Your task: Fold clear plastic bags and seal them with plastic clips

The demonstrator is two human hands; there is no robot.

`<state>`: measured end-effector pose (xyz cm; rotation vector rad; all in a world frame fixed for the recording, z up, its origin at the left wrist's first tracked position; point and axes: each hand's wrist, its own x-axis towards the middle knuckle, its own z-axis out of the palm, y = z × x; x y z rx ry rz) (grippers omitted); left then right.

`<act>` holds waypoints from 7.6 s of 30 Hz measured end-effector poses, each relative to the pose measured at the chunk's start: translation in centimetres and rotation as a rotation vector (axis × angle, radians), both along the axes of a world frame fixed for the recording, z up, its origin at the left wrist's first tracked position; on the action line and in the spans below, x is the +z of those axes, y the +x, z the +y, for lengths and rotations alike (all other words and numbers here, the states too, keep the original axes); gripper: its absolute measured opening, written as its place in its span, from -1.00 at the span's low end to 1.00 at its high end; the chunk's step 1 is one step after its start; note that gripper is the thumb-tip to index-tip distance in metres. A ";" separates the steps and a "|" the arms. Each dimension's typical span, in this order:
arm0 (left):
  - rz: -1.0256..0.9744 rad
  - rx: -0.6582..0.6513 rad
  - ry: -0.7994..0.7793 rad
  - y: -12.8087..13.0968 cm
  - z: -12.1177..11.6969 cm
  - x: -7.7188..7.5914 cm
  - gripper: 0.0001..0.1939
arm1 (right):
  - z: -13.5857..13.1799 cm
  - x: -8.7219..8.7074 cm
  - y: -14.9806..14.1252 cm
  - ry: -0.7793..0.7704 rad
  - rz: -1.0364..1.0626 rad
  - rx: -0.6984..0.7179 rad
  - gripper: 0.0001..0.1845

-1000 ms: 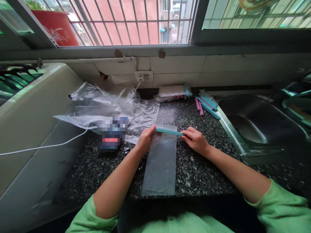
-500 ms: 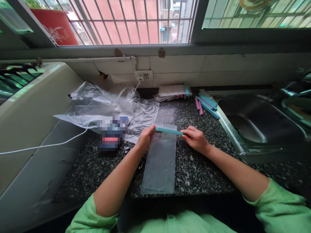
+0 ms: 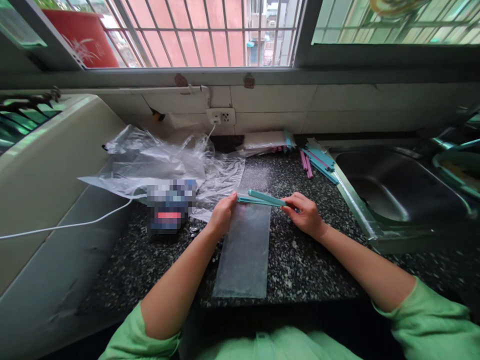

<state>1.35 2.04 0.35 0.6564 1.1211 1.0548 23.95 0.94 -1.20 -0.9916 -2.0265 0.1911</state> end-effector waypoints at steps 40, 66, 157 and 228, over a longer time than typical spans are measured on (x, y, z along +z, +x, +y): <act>0.060 0.101 0.031 -1.2 0.7 -0.5 -0.73 | -0.6 0.9 0.6 -0.314 0.333 -0.001 -0.80; 0.087 0.024 0.047 -0.9 0.6 -0.2 -0.69 | -0.5 0.9 0.6 -0.183 0.183 -0.065 -0.73; -0.052 0.002 0.008 1.4 -1.2 -0.3 -0.74 | -1.4 1.3 0.1 0.048 0.202 -0.061 -0.83; 0.342 -0.137 0.524 0.4 -1.3 0.6 -0.71 | -0.2 0.2 0.2 -0.487 0.180 -0.007 -0.73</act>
